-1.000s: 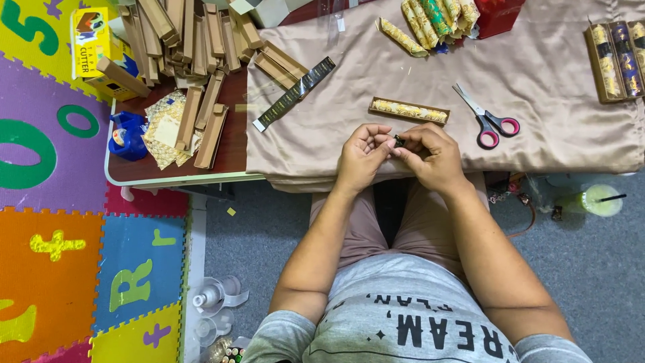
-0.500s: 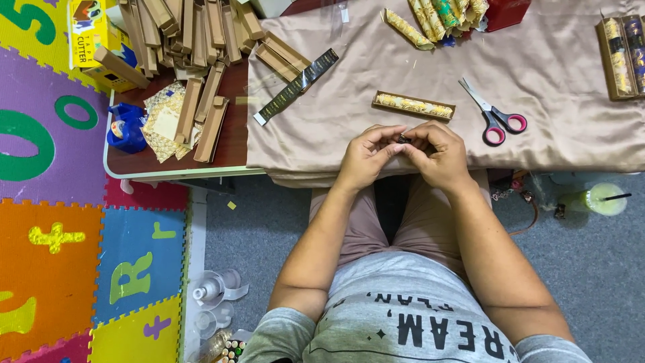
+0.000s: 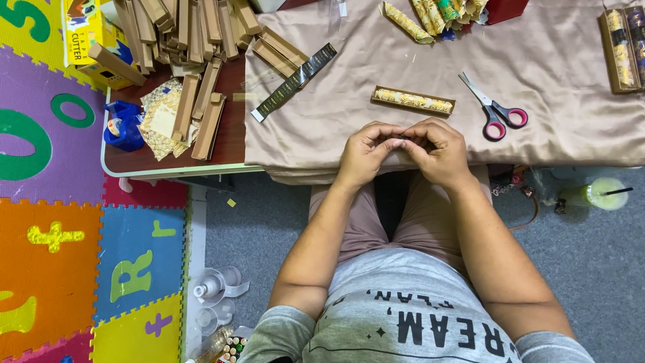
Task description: Assembling decorative items by inserting scrolls into cardboard tubes and sealing them with adhesive labels.
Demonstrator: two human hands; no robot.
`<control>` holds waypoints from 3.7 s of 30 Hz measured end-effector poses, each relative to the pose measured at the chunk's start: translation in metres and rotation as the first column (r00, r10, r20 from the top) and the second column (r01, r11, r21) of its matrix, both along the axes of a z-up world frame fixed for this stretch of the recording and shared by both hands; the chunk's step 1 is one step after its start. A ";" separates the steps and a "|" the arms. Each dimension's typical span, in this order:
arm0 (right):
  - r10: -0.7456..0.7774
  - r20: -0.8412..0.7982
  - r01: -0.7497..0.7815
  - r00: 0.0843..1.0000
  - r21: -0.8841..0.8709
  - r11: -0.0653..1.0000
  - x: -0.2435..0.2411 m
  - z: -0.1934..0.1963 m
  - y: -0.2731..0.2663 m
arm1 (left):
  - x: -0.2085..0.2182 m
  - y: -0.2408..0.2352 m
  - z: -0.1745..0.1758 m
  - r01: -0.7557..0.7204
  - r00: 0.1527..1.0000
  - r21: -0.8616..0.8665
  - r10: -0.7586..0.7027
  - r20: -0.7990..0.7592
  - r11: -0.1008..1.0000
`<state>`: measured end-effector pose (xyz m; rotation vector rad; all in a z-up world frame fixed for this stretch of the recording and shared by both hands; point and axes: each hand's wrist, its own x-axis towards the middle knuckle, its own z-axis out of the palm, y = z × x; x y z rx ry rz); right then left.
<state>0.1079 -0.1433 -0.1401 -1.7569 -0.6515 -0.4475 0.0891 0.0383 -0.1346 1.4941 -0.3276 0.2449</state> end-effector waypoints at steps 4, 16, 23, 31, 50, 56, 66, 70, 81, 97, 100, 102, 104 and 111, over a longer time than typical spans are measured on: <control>0.001 -0.001 -0.001 1.000 0.005 1.000 0.000 0.001 0.000 | 0.001 -0.001 -0.001 -0.026 1.000 0.039 0.025 0.002 0.999; -0.004 0.012 0.004 1.000 -0.023 1.000 -0.001 0.002 -0.001 | 0.004 -0.003 -0.012 -0.071 0.997 0.086 0.072 -0.006 0.994; 0.001 0.000 -0.001 1.000 -0.026 1.000 0.000 0.003 -0.001 | 0.006 -0.002 -0.014 -0.069 0.997 0.056 0.070 -0.016 0.996; 0.053 -0.071 -0.049 0.996 0.048 0.998 0.000 0.007 -0.004 | 0.012 -0.007 -0.040 -0.011 0.984 -0.187 -0.022 -0.177 0.982; 0.164 -0.298 -0.062 0.940 0.325 0.944 0.001 0.003 -0.005 | 0.025 0.007 0.024 -0.010 0.997 0.351 0.034 -0.064 0.936; 0.141 -0.331 -0.003 0.933 0.384 0.923 0.007 -0.009 -0.005 | 0.042 0.009 0.039 0.036 0.995 0.412 0.006 -0.100 0.911; 0.105 -0.307 0.027 0.946 0.396 0.918 0.002 -0.006 -0.002 | 0.085 0.002 0.021 -0.180 0.938 0.315 0.259 -0.232 0.932; 0.112 -0.284 0.013 0.952 0.405 0.914 0.002 -0.004 -0.002 | 0.084 -0.003 0.027 -0.179 0.925 0.408 0.294 -0.240 0.895; 0.136 -0.268 -0.019 0.954 0.399 0.917 0.001 -0.001 -0.004 | 0.081 -0.005 0.044 -0.173 0.919 0.613 0.350 -0.182 0.771; 0.138 -0.226 -0.040 0.964 0.392 0.919 0.002 0.006 -0.006 | 0.082 -0.003 0.034 -0.164 0.918 0.606 0.345 -0.196 0.779; 0.136 -0.221 -0.041 0.966 0.386 0.922 0.002 0.006 -0.005 | 0.079 -0.005 0.039 -0.166 0.916 0.598 0.348 -0.202 0.784; 0.133 -0.222 -0.041 0.966 0.378 0.925 0.002 0.006 -0.006 | 0.078 -0.006 0.043 -0.167 0.913 0.605 0.354 -0.203 0.778; 0.134 -0.219 -0.043 0.967 0.375 0.926 0.002 0.007 -0.006 | 0.077 -0.007 0.043 -0.166 0.915 0.611 0.352 -0.198 0.774; 0.123 -0.207 -0.041 0.971 0.359 0.932 0.003 0.006 -0.008 | 0.075 -0.007 0.049 -0.170 0.923 0.657 0.352 -0.155 0.735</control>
